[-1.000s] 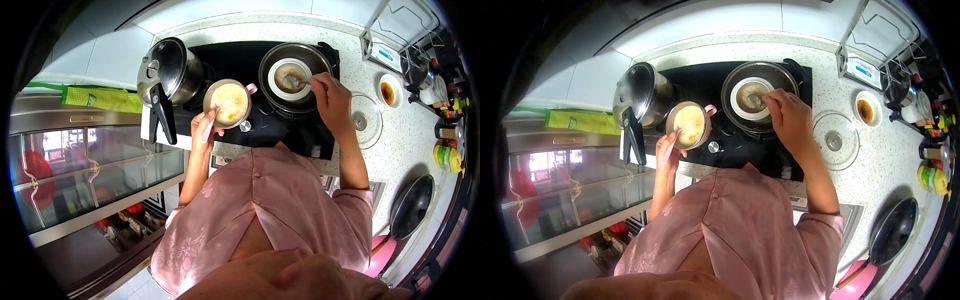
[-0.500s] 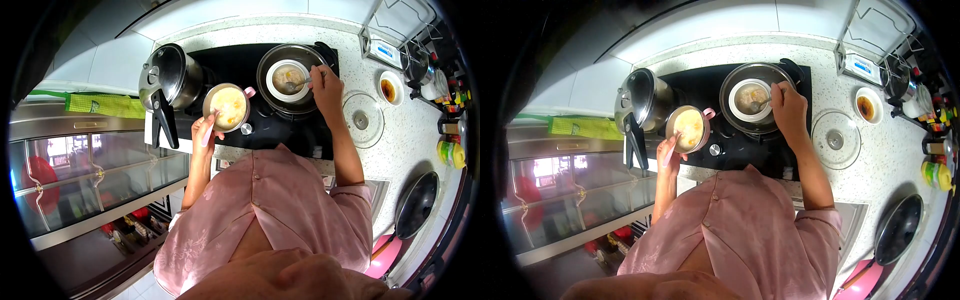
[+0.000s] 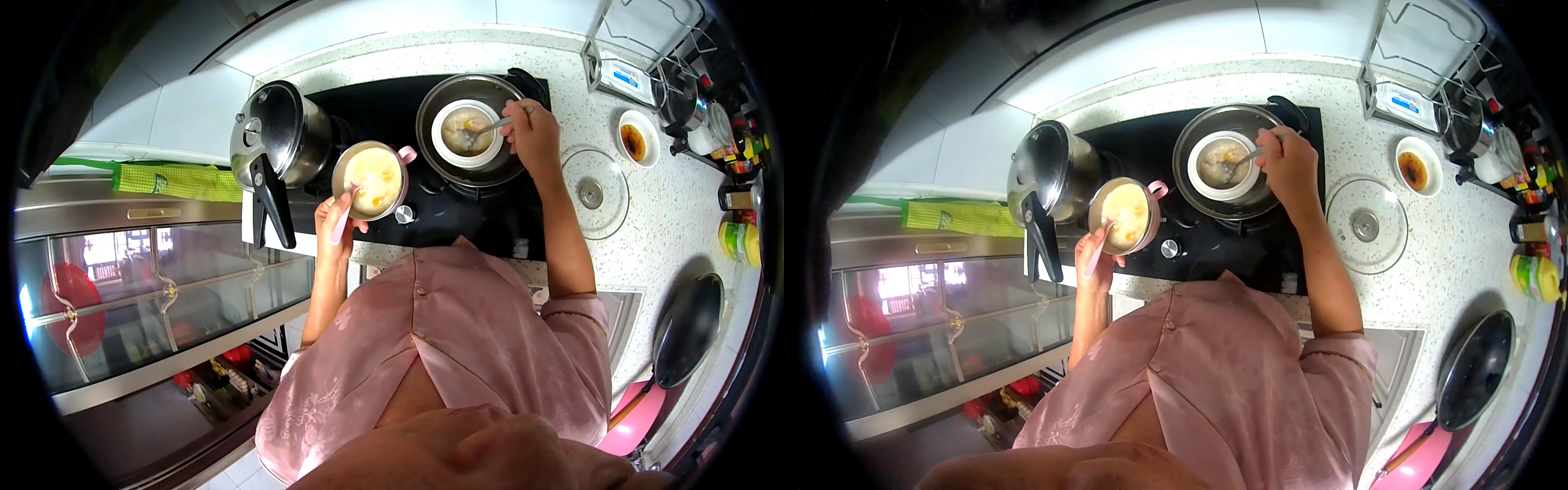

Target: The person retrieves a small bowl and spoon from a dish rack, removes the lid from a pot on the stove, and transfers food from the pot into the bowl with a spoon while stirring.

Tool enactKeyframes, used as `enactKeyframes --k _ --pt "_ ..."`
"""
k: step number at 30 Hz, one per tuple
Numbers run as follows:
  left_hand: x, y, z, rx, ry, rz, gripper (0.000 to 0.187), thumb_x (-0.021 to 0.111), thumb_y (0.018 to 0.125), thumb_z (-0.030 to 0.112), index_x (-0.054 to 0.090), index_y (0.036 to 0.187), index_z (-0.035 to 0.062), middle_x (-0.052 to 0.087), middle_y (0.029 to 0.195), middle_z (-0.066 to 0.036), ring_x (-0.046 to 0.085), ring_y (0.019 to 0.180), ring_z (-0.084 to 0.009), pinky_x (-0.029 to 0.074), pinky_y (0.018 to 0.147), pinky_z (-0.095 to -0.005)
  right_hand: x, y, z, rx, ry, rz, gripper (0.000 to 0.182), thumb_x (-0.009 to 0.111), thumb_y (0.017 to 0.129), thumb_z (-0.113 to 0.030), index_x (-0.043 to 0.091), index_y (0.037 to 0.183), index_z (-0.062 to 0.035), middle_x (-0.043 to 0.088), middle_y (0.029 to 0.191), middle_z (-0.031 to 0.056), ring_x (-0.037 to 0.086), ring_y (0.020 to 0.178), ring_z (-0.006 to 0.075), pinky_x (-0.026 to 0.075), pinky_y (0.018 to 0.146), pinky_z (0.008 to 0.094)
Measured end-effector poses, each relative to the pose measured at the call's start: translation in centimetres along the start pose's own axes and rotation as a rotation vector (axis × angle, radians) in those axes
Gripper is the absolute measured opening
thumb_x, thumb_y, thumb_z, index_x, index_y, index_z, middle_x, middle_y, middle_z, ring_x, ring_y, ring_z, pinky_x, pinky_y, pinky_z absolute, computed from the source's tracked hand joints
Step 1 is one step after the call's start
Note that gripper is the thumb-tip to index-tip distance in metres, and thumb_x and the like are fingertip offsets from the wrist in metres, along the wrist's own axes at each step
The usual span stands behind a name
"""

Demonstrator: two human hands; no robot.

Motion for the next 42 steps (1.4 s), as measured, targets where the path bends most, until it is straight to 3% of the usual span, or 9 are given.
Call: enactKeyframes --k 2,14,17,21,22,24,27,30,42 --pt "-0.2 -0.1 -0.2 0.002 -0.004 -0.004 0.027 0.059 0.084 0.020 0.062 0.080 -0.0055 0.063 0.066 -0.012 0.055 0.041 -0.0150 0.046 0.038 -0.0229 -0.7 0.0 0.5 0.208 0.062 -0.031 0.025 0.052 0.090 -0.021 0.060 0.082 0.0016 0.058 0.059 0.0060 0.048 0.044 0.0072 0.040 0.039 0.0214" --pt "1.1 0.5 0.4 -0.010 0.045 -0.027 0.026 0.060 0.083 0.021 0.064 0.080 -0.0041 0.061 0.059 -0.008 0.052 0.039 -0.0118 0.042 0.038 -0.0200 -3.4 -0.2 1.1 0.250 0.431 0.043 0.029 0.054 0.090 -0.028 0.060 0.087 0.0000 0.061 0.063 0.0097 0.048 0.043 0.0096 0.041 0.039 0.0221" --pt "2.3 1.0 0.0 -0.061 0.133 -0.078 0.025 0.061 0.083 0.022 0.065 0.075 -0.0010 0.056 0.050 -0.005 0.051 0.037 -0.0103 0.039 0.038 -0.0194 -4.4 -0.2 -1.7 0.176 0.447 0.038 0.028 0.054 0.091 -0.028 0.060 0.086 -0.0010 0.061 0.063 0.0094 0.048 0.044 0.0099 0.040 0.039 0.0220" --pt "5.0 1.2 0.2 -0.110 0.206 -0.166 0.028 0.062 0.082 0.025 0.064 0.080 -0.0030 0.060 0.058 -0.005 0.052 0.038 -0.0090 0.039 0.038 -0.0180 -5.4 -0.9 -7.2 0.014 0.467 -0.002 0.027 0.053 0.091 -0.026 0.060 0.086 -0.0001 0.062 0.064 0.0101 0.050 0.047 0.0092 0.040 0.043 0.0206" --pt "5.9 1.3 0.3 -0.112 0.163 -0.183 0.026 0.064 0.081 0.022 0.061 0.067 0.0007 0.057 0.052 -0.005 0.051 0.037 -0.0076 0.038 0.036 -0.0175 -5.4 -1.4 -8.9 -0.050 0.460 -0.009 0.027 0.053 0.091 -0.025 0.060 0.086 0.0004 0.062 0.065 0.0109 0.051 0.048 0.0086 0.041 0.044 0.0197" --pt "7.1 1.3 0.3 -0.127 0.179 -0.216 0.028 0.066 0.080 0.024 0.060 0.063 0.0020 0.058 0.052 -0.005 0.051 0.038 -0.0078 0.039 0.036 -0.0177 -5.0 -2.4 -11.0 -0.075 0.431 -0.053 0.022 0.053 0.091 -0.019 0.060 0.086 0.0012 0.061 0.065 0.0084 0.051 0.050 0.0078 0.041 0.047 0.0190" --pt "8.2 1.6 -0.3 -0.125 0.168 -0.283 0.030 0.067 0.078 0.027 0.058 0.060 0.0047 0.057 0.052 -0.005 0.051 0.038 -0.0081 0.040 0.036 -0.0182 -3.0 -4.4 -13.7 -0.221 0.056 -0.263 0.011 0.051 0.089 -0.005 0.060 0.085 -0.0003 0.058 0.064 0.0024 0.050 0.053 0.0055 0.040 0.048 0.0179" --pt "8.8 1.3 -0.6 -0.136 0.174 -0.309 0.031 0.067 0.079 0.029 0.058 0.060 0.0055 0.057 0.053 -0.005 0.052 0.039 -0.0079 0.040 0.037 -0.0182 -2.8 -4.9 -14.7 -0.281 -0.035 -0.285 0.011 0.052 0.089 -0.007 0.061 0.086 -0.0012 0.059 0.064 0.0015 0.052 0.055 0.0049 0.040 0.048 0.0175" --pt "6.8 1.1 -0.9 -0.132 0.114 -0.260 0.028 0.065 0.081 0.025 0.061 0.065 0.0022 0.058 0.053 -0.005 0.053 0.040 -0.0085 0.041 0.038 -0.0192 -4.6 -1.6 -11.5 -0.102 0.408 -0.065 0.023 0.051 0.092 -0.020 0.058 0.083 0.0003 0.060 0.065 0.0097 0.050 0.048 0.0089 0.040 0.044 0.0208"
Point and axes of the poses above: each hand's wrist, its own y-axis towards the middle knuckle, its own x-axis out of the palm, z = x × y, the point moved 6 cm from there along y, towards the middle knuckle
